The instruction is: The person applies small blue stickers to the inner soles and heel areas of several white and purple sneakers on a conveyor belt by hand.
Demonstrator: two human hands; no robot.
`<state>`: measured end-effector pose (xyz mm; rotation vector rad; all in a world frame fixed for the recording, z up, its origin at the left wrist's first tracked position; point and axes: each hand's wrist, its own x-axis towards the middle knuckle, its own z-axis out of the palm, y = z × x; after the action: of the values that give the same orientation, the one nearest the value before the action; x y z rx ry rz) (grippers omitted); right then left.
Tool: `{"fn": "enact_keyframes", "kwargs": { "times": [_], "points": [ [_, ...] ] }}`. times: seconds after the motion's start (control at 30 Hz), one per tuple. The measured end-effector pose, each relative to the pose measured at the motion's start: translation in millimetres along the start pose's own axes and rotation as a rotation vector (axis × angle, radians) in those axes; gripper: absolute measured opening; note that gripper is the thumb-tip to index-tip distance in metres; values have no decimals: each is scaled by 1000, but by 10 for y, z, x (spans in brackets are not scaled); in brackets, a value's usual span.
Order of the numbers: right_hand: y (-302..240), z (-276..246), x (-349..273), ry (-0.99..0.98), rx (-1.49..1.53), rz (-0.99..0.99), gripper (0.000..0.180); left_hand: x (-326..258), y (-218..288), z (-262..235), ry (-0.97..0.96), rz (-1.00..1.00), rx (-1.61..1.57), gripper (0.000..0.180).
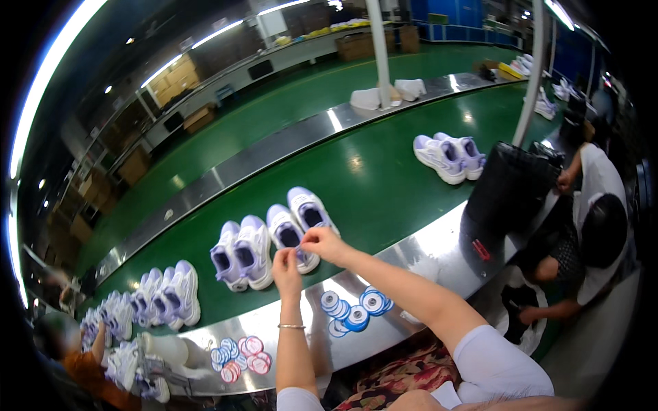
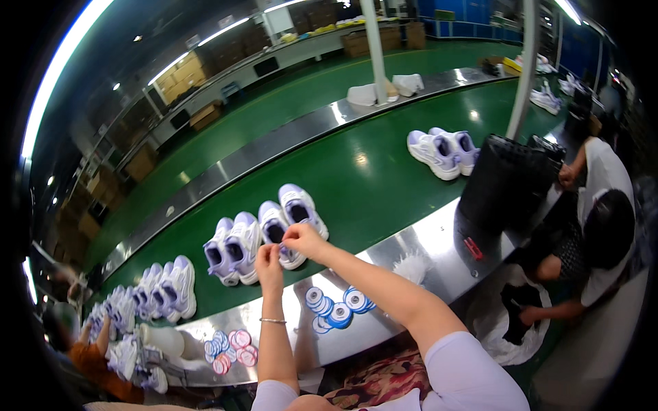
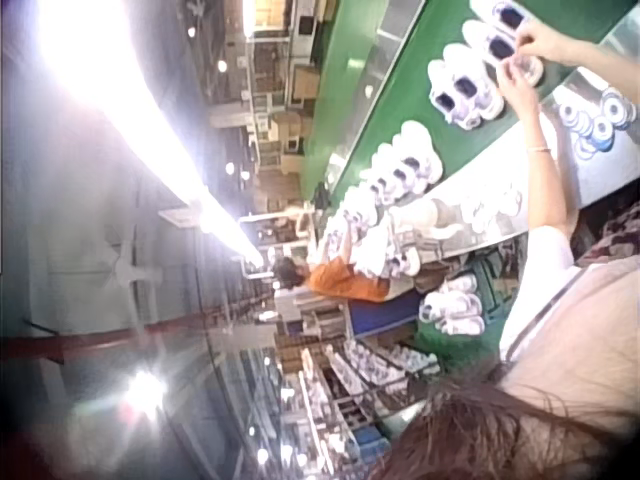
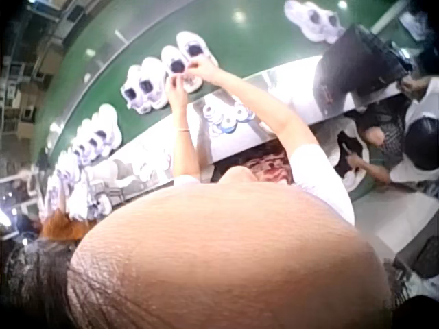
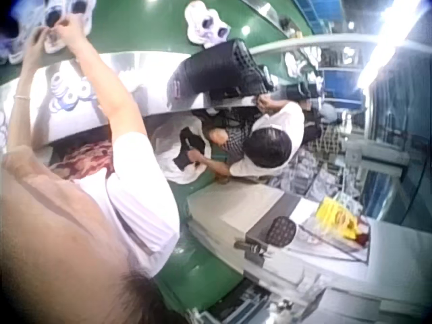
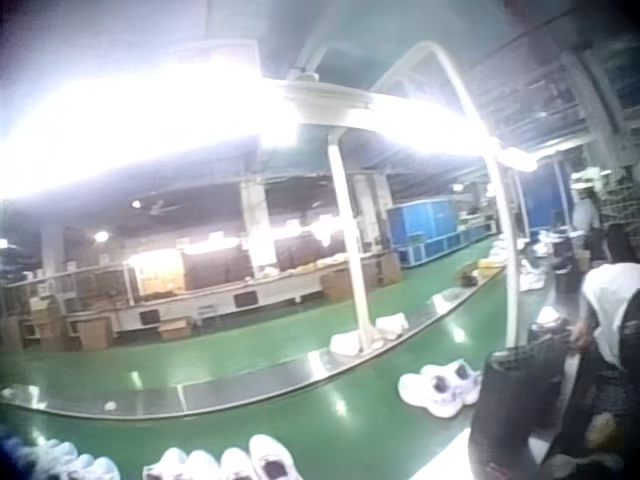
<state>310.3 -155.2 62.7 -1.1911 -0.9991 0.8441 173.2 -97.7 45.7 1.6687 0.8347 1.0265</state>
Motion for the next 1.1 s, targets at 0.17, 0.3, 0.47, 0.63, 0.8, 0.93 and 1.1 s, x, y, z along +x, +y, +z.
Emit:
{"fn": "enact_keyframes", "kwargs": {
  "times": [0.17,0.3,0.47,0.63,0.8,0.93,1.1],
  "points": [
    [10,8,11,13,82,41,8,-51,143,20,-48,-44,-144,16],
    [30,61,19,-21,91,88,9,-58,116,11,-63,53,-151,17],
    [99,60,39,-75,40,84,10,-61,151,4,-112,-7,-220,22],
    [40,56,46,-56,113,98,10,-78,191,13,-108,28,-218,23],
    [50,80,37,-73,66,91,9,-90,238,46,-109,39,-237,24],
    [65,106,31,-35,130,108,10,-84,166,16,-99,30,-243,24],
    [56,111,8,-23,188,125,11,-95,181,16,-92,41,-263,25]
  ]
}}
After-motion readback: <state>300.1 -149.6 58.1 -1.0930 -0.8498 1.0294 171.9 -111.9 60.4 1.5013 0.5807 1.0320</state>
